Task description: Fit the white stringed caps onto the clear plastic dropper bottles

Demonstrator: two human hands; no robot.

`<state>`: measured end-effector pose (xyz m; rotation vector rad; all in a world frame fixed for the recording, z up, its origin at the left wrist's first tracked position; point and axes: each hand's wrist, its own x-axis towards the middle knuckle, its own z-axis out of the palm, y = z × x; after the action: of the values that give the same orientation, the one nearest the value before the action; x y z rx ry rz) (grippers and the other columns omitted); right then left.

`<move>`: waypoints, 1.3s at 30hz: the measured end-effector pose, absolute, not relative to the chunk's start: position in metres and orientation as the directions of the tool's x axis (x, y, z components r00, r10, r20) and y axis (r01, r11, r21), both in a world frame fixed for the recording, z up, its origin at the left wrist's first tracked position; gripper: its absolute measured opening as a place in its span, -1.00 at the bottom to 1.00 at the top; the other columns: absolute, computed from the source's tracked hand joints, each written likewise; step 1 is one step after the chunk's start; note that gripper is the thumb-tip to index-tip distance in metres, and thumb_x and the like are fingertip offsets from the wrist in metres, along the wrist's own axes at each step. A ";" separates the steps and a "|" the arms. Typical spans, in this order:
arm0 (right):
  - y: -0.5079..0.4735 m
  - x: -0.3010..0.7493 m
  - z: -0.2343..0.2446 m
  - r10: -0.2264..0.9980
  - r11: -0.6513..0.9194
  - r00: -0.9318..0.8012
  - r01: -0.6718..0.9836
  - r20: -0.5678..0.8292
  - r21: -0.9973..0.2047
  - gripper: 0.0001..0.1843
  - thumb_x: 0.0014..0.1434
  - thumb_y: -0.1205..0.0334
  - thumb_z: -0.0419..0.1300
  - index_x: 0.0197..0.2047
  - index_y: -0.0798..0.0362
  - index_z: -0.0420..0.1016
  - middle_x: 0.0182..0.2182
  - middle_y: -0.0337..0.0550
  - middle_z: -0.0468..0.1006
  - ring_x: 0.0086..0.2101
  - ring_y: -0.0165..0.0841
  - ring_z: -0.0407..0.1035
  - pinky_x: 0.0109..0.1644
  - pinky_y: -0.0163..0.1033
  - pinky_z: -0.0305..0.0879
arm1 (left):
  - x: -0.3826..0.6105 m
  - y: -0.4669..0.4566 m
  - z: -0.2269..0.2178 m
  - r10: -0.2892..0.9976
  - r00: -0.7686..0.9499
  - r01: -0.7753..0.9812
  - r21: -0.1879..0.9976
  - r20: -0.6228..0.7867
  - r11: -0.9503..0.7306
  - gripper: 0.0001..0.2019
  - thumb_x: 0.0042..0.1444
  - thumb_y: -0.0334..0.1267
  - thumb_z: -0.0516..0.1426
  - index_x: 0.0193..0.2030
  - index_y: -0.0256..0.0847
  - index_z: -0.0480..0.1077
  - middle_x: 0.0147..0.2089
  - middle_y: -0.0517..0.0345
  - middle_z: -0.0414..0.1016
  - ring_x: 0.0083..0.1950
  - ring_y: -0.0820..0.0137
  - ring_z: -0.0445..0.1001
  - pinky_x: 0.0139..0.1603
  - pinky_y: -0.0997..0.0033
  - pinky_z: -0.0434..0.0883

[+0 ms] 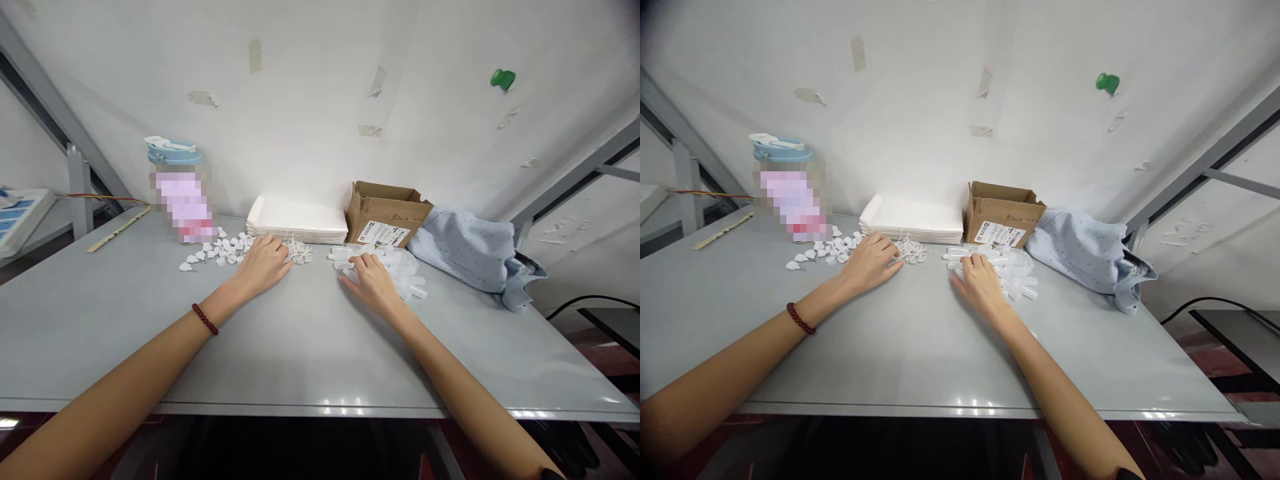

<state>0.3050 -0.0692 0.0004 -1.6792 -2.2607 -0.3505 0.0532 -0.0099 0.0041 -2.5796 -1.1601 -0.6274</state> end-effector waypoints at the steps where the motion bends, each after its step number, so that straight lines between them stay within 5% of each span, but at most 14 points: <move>1: -0.069 0.307 0.005 0.882 0.301 -0.265 0.953 0.390 -0.032 -0.77 0.16 0.21 0.16 -0.13 0.14 0.38 -0.24 0.08 0.46 -0.19 -0.09 0.30 -0.15 -0.06 0.27 | 0.053 -0.009 0.003 0.653 0.590 0.757 -0.041 0.475 -0.653 -0.78 0.15 -0.26 0.02 -0.37 -0.29 0.43 -0.35 -0.09 0.43 -0.16 0.10 0.30 -0.19 0.11 0.29; 7: -0.106 0.352 0.055 0.939 0.312 -0.199 0.835 0.279 -0.453 -0.83 0.22 0.13 0.07 -0.25 0.04 0.38 -0.38 -0.17 0.50 -0.38 -0.33 0.38 -0.35 -0.26 0.29 | 0.050 -0.004 0.000 0.660 0.573 0.739 0.041 0.486 -0.672 -0.76 0.15 -0.27 -0.03 -0.41 -0.24 0.43 -0.41 -0.05 0.41 -0.20 0.11 0.31 -0.20 0.11 0.28; 11: -0.160 0.386 0.057 0.978 0.206 -0.189 0.940 0.089 -0.273 -0.82 0.06 0.26 0.19 -0.20 0.00 0.42 -0.30 -0.15 0.49 -0.35 -0.30 0.41 -0.32 -0.23 0.32 | 0.052 -0.002 -0.003 0.677 0.563 0.716 0.130 0.474 -0.686 -0.76 0.13 -0.26 -0.02 -0.46 -0.21 0.42 -0.45 -0.02 0.39 -0.22 0.11 0.30 -0.22 0.11 0.26; 17: -0.173 0.382 0.035 0.985 0.159 -0.163 0.984 -0.048 -0.083 -0.68 -0.07 0.53 0.09 -0.25 0.04 0.45 -0.29 -0.09 0.51 -0.29 -0.21 0.45 -0.36 -0.23 0.32 | 0.057 -0.007 0.003 0.753 0.475 0.702 0.320 0.454 -0.636 -0.77 0.08 -0.24 0.00 -0.49 -0.21 0.41 -0.46 0.00 0.41 -0.23 0.13 0.31 -0.19 0.13 0.28; 19: -0.161 0.367 0.040 0.976 0.215 -0.216 0.970 -0.003 -0.114 -0.73 -0.07 0.50 0.10 -0.29 0.04 0.43 -0.31 -0.11 0.51 -0.37 -0.26 0.44 -0.39 -0.25 0.29 | 0.056 -0.008 0.007 0.793 0.419 0.694 0.407 0.442 -0.594 -0.78 0.07 -0.21 0.01 -0.48 -0.21 0.41 -0.45 0.02 0.43 -0.22 0.16 0.32 -0.20 0.18 0.29; 23: -0.128 0.324 0.052 0.923 0.373 -0.296 0.845 0.245 -0.384 -0.84 0.02 0.40 0.10 -0.28 0.00 0.33 -0.38 -0.22 0.46 -0.46 -0.37 0.36 -0.41 -0.29 0.28 | 0.051 -0.005 0.015 0.876 0.295 0.637 0.606 0.380 -0.477 -0.78 0.06 -0.16 0.05 -0.46 -0.22 0.42 -0.41 0.09 0.50 -0.30 0.28 0.39 -0.27 0.31 0.33; 25: -0.109 0.302 0.048 0.875 0.460 -0.281 0.738 0.395 -0.494 -0.90 0.03 0.39 0.10 -0.37 0.00 0.28 -0.34 -0.19 0.46 -0.34 -0.34 0.39 -0.27 -0.25 0.32 | 0.047 -0.003 0.018 0.905 0.254 0.585 0.691 0.341 -0.424 -0.76 0.07 -0.12 0.06 -0.41 -0.23 0.43 -0.39 0.11 0.53 -0.36 0.35 0.41 -0.31 0.38 0.34; 29: -0.085 0.273 0.016 0.854 0.496 -0.205 0.601 0.479 -0.626 -0.88 0.07 0.36 0.10 -0.45 0.01 0.23 -0.34 -0.15 0.47 -0.24 -0.30 0.41 -0.18 -0.20 0.36 | 0.041 0.002 0.021 0.933 0.214 0.495 0.792 0.288 -0.358 -0.72 0.08 -0.07 0.05 -0.32 -0.25 0.44 -0.32 0.09 0.56 -0.37 0.41 0.45 -0.35 0.44 0.35; 34: -0.091 0.270 -0.014 0.847 0.523 -0.296 0.619 0.442 -0.586 -0.87 0.20 0.33 0.04 -0.16 0.00 0.25 -0.24 -0.09 0.50 -0.24 -0.30 0.43 -0.15 -0.16 0.40 | 0.042 0.003 0.019 0.941 0.225 0.475 0.814 0.253 -0.332 -0.75 0.02 -0.09 0.09 -0.40 -0.25 0.44 -0.44 0.12 0.52 -0.40 0.39 0.44 -0.37 0.44 0.33; 39: -0.096 0.274 -0.008 0.819 0.561 -0.342 0.643 0.460 -0.521 -0.83 0.23 0.35 0.00 -0.09 0.00 0.22 -0.20 -0.04 0.52 -0.19 -0.27 0.45 -0.15 -0.15 0.40 | 0.048 -0.003 0.022 0.937 0.204 0.526 0.775 0.284 -0.350 -0.78 -0.02 -0.12 0.11 -0.43 -0.24 0.46 -0.50 0.18 0.44 -0.44 0.40 0.32 -0.37 0.41 0.25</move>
<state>0.2738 -0.0963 -0.0080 -1.1674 -2.0934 0.3219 0.0478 -0.0027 0.0217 -2.7854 -1.9242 -1.4606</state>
